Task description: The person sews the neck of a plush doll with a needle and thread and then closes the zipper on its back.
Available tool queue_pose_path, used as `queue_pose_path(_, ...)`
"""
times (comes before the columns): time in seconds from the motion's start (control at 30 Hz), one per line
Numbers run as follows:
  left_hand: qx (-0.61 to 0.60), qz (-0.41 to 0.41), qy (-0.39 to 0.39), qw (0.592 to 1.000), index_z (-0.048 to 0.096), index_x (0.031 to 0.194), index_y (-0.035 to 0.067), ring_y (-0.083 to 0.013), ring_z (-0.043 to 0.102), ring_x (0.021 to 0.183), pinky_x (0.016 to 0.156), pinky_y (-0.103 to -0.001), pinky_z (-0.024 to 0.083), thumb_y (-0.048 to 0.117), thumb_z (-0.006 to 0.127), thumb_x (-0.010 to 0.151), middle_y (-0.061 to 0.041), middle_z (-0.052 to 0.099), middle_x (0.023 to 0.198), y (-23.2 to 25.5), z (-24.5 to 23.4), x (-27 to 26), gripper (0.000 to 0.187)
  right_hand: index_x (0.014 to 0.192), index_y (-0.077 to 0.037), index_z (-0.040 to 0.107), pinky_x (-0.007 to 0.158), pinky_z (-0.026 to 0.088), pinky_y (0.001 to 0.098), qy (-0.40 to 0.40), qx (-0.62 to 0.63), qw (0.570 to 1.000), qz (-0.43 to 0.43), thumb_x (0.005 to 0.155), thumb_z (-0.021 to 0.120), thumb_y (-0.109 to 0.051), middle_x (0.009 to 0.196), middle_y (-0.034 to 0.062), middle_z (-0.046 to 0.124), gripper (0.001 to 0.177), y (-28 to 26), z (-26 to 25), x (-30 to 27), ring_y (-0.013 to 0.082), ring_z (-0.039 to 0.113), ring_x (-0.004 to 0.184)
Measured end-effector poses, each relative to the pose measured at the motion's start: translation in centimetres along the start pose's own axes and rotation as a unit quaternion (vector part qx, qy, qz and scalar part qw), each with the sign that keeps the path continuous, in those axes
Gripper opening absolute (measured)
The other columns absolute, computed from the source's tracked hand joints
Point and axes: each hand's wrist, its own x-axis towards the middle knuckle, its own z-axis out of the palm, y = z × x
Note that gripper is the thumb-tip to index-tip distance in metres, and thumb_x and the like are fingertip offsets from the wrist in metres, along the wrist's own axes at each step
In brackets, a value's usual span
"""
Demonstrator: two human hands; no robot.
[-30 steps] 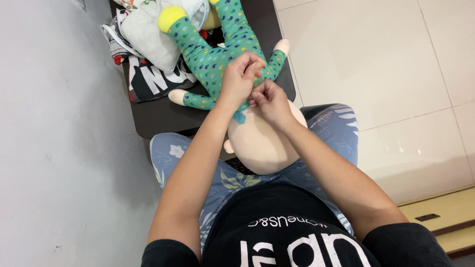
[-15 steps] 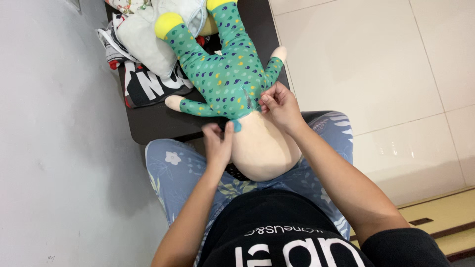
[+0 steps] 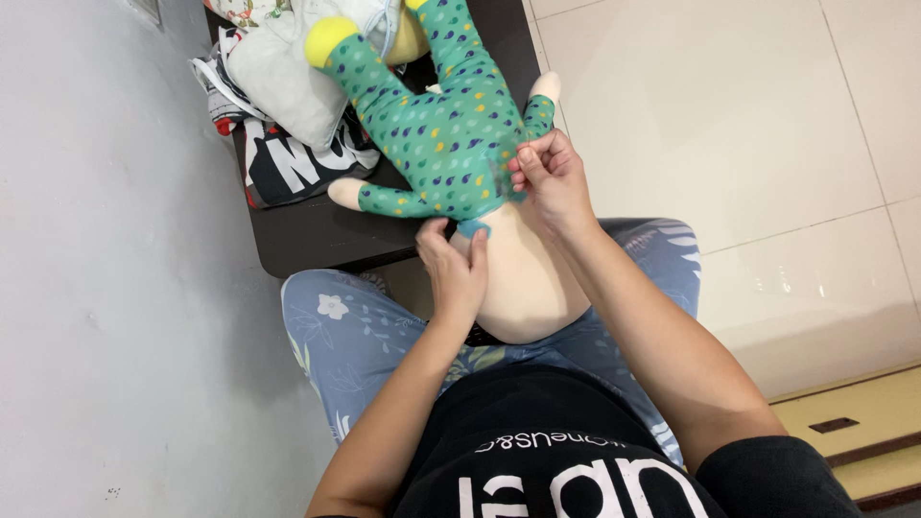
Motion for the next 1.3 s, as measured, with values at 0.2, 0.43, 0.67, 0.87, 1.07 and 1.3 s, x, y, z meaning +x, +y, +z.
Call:
queue_pose_path(0.2, -0.023, -0.005, -0.145, 0.989, 0.072, 0.107, 0.011, -0.0335, 0.057, 0.104, 0.091, -0.046, 0.046, 0.017, 0.072, 0.092, -0.012, 0.057, 0.108, 2.2, -0.9, 3.0, 0.016, 0.101, -0.006, 0.056, 0.066, 0.053, 0.0244, 0.013, -0.013, 1.0, -0.004, 0.105, 0.061, -0.008, 0.088, 0.0041, 0.066, 0.006, 0.0, 1.5, -0.1, 0.0082, 0.059, 0.071)
queue_pose_path(0.43, 0.036, -0.099, -0.215, 0.971, 0.077, 0.096, 0.012, -0.0302, 0.059, 0.102, 0.086, -0.046, 0.046, 0.017, 0.077, 0.083, -0.008, 0.063, 0.1, 2.8, 0.1, 4.9, 0.014, 0.103, -0.004, 0.054, 0.068, 0.054, 0.0244, 0.017, -0.105, 0.994, -0.041, 0.105, 0.059, -0.007, 0.089, 0.0046, 0.066, 0.006, -0.9, 0.5, -2.9, 0.0075, 0.06, 0.074)
queue_pose_path(0.67, 0.023, -0.028, -0.182, 0.983, 0.071, 0.086, 0.007, -0.0331, 0.062, 0.094, 0.084, -0.044, 0.049, 0.01, 0.074, 0.084, -0.01, 0.065, 0.093, 1.8, 0.6, 5.4, 0.005, 0.105, -0.003, 0.057, 0.07, 0.055, 0.0237, 0.037, -0.149, 0.988, -0.021, 0.105, 0.06, -0.007, 0.091, 0.0054, 0.067, 0.005, -1.8, -0.9, -3.6, 0.0075, 0.062, 0.076)
queue_pose_path(0.87, 0.024, 0.072, -0.128, 0.989, 0.063, 0.098, 0.001, -0.0371, 0.059, 0.096, 0.086, -0.045, 0.049, 0.001, 0.064, 0.09, -0.018, 0.061, 0.101, 1.8, 1.0, 4.7, 0.008, 0.103, -0.002, 0.058, 0.071, 0.056, 0.0245, 0.067, -0.17, 0.983, -0.008, 0.105, 0.06, -0.007, 0.089, 0.0056, 0.068, 0.005, -2.4, -1.3, -3.9, 0.0082, 0.063, 0.076)
queue_pose_path(1.07, 0.049, 0.09, -0.088, 0.991, 0.062, 0.101, 0.0, -0.0384, 0.058, 0.098, 0.087, -0.047, 0.047, 0.001, 0.061, 0.09, -0.018, 0.063, 0.107, 1.1, 2.4, 4.4, 0.01, 0.104, -0.002, 0.058, 0.074, 0.057, 0.0254, 0.118, -0.109, 0.987, -0.015, 0.106, 0.058, -0.006, 0.09, 0.0052, 0.067, 0.004, -0.2, -0.2, -4.7, 0.0092, 0.063, 0.078)
queue_pose_path(1.3, 0.041, 0.06, -0.113, 0.991, 0.062, 0.098, 0.001, -0.0385, 0.057, 0.098, 0.089, -0.048, 0.047, 0.001, 0.059, 0.09, -0.016, 0.063, 0.103, -0.3, 3.4, 4.2, 0.009, 0.108, 0.002, 0.063, 0.083, 0.059, 0.0305, 0.12, -0.276, 0.943, -0.142, 0.105, 0.062, -0.004, 0.119, 0.0137, 0.059, 0.007, 0.5, 1.0, -5.8, 0.0162, 0.066, 0.097)
